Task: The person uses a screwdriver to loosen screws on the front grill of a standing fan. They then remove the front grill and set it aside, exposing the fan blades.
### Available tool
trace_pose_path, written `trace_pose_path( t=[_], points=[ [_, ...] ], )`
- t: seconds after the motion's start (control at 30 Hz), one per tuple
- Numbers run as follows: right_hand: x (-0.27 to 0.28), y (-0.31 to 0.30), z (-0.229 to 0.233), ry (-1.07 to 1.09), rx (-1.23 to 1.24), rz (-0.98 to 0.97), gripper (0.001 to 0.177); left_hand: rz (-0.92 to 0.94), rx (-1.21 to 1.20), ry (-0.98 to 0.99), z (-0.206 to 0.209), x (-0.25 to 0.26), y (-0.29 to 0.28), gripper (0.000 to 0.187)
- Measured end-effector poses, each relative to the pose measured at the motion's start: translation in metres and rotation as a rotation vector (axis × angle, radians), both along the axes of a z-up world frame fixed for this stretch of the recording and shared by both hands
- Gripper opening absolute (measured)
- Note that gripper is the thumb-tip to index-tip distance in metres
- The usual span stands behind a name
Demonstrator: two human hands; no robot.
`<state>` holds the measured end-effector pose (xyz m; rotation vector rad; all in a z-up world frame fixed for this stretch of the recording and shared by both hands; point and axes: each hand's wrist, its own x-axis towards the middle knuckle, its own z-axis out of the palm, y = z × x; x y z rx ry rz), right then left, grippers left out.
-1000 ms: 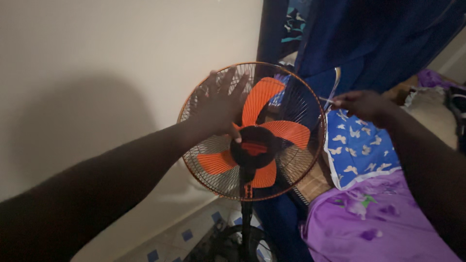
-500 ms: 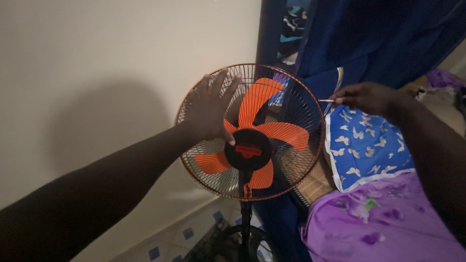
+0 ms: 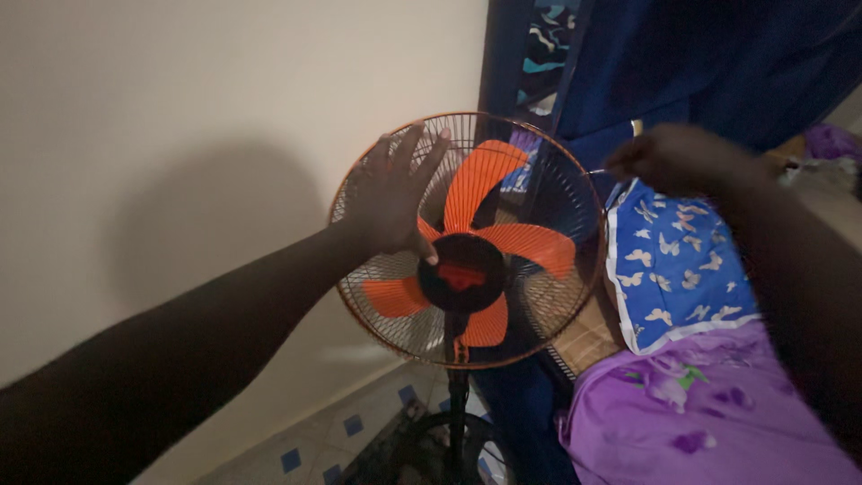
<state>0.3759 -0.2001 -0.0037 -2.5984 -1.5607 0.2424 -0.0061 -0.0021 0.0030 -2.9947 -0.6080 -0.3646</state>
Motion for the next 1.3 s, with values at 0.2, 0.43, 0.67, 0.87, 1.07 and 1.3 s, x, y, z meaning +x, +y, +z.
trace_pose_path(
  t=[0.2, 0.43, 0.67, 0.87, 1.07, 1.3],
  points=[
    [-0.061, -0.009, -0.020, -0.325, 0.167, -0.112, 0.025, 0.029, -0.028, 0.031, 0.003, 0.003, -0.003, 0.159],
    [-0.097, 0.004, -0.004, -0.333, 0.145, -0.238, 0.030, -0.026, -0.010, 0.036, 0.005, 0.010, -0.004, 0.156],
    [-0.060, 0.023, -0.013, -0.344, 0.001, -0.152, 0.032, -0.018, 0.030, 0.205, 0.018, 0.010, -0.013, 0.137],
    [-0.028, 0.040, -0.002, 0.126, -0.159, -0.170, 0.040, 0.025, -0.070, 0.142, 0.015, 0.011, -0.014, 0.147],
    [-0.037, 0.046, 0.008, 0.398, -0.049, -0.287, 0.043, -0.012, -0.012, 0.156, 0.009, 0.010, -0.010, 0.140],
    [0.031, 0.070, -0.031, 0.672, -0.115, -0.309, 0.050, 0.010, -0.047, 0.137, 0.005, 0.014, -0.009, 0.148]
  ],
)
